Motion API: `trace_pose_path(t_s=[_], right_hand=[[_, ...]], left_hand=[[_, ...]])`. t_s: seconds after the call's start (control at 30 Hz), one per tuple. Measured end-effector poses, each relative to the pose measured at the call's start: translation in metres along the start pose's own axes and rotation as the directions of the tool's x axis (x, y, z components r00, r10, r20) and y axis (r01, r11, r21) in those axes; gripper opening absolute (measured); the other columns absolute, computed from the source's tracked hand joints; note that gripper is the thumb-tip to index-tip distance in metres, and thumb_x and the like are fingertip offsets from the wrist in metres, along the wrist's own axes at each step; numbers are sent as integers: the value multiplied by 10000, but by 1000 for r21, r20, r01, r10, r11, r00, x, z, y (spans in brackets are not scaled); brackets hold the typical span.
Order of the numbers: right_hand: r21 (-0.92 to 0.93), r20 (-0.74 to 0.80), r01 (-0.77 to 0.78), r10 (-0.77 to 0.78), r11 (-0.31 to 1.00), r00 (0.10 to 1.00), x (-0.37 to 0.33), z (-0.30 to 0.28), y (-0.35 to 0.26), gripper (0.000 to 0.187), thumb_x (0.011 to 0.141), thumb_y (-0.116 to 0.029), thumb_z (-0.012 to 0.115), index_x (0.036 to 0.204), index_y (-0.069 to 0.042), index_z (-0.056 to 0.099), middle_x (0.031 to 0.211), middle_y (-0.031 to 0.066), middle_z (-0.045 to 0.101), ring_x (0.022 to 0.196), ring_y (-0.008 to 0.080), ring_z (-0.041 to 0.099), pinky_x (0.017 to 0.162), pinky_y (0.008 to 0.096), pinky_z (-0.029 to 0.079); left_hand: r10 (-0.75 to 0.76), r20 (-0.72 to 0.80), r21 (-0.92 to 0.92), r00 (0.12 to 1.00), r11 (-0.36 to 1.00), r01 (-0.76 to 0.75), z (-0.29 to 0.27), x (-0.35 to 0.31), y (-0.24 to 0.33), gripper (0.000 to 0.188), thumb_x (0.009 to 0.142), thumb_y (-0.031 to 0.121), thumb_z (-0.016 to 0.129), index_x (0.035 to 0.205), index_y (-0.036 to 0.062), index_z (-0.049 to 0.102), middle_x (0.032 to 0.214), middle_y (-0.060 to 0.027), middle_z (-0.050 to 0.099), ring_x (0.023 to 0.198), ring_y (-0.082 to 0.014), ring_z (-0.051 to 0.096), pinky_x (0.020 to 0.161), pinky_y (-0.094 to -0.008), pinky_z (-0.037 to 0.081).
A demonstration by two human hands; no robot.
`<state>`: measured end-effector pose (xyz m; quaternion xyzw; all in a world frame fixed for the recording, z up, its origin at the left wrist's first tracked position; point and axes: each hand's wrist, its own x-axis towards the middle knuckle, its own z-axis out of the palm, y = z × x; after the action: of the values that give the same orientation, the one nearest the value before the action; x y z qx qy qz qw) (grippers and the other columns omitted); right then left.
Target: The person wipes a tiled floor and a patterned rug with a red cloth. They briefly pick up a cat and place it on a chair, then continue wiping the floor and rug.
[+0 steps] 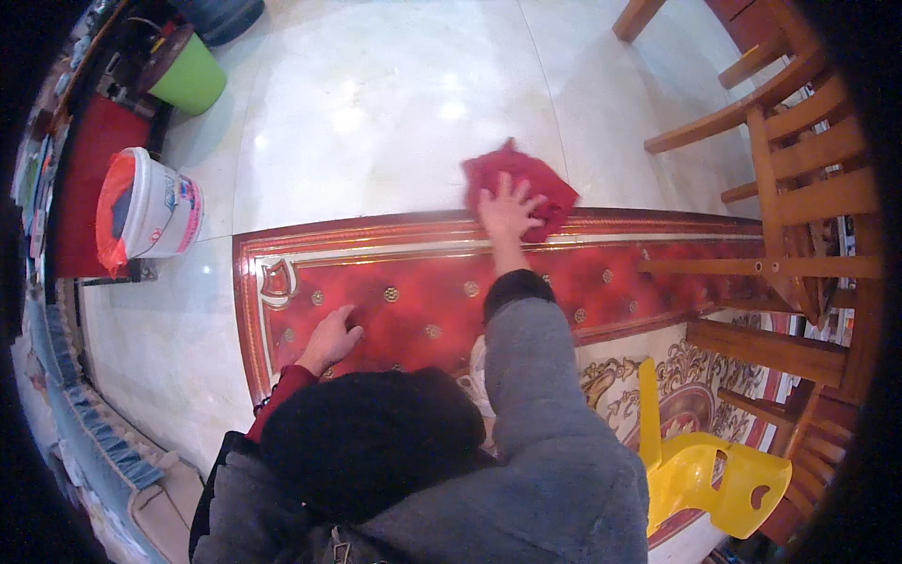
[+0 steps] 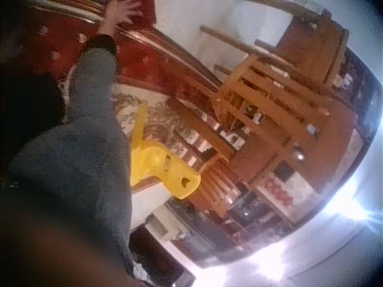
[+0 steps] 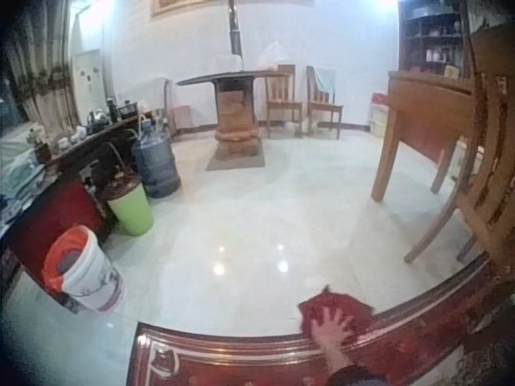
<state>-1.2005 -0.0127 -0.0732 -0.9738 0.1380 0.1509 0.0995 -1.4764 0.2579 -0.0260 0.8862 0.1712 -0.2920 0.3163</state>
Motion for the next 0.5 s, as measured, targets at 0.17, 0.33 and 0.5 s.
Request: trace_pose_path(t_s=[0.17, 0.33, 0.5], right_hand=[[-104, 115, 648, -638, 754, 761, -81, 41, -86, 655, 886, -469, 590, 1487, -331, 367, 1614, 110, 203, 1466, 514, 72, 1032, 809, 205], [-106, 349, 953, -887, 283, 302, -196, 65, -80, 636, 861, -373, 632, 1463, -309, 437, 1620, 98, 232, 1473, 494, 114, 1054, 766, 232], [-20, 427, 991, -897, -136, -115, -240, 60, 10, 573, 832, -258, 657, 1388, -296, 527, 1558, 58, 351, 1449, 402, 272, 1041, 677, 341]], left_hand=[[-143, -17, -69, 990, 988, 142, -3, -10, -11, 687, 879, 287, 634, 1474, 59, 378, 1419, -232, 488, 1275, -397, 508, 1057, -463, 430], [-50, -279, 86, 959, 993, 77, 17, -37, -22, 767, 853, 275, 663, 1507, 67, 321, 1444, -253, 445, 1300, -426, 469, 1067, -474, 420], [-40, 52, 141, 998, 989, 33, 48, -64, -32, 695, 876, 295, 641, 1489, 108, 371, 1423, -221, 486, 1265, -382, 513, 1074, -465, 418]])
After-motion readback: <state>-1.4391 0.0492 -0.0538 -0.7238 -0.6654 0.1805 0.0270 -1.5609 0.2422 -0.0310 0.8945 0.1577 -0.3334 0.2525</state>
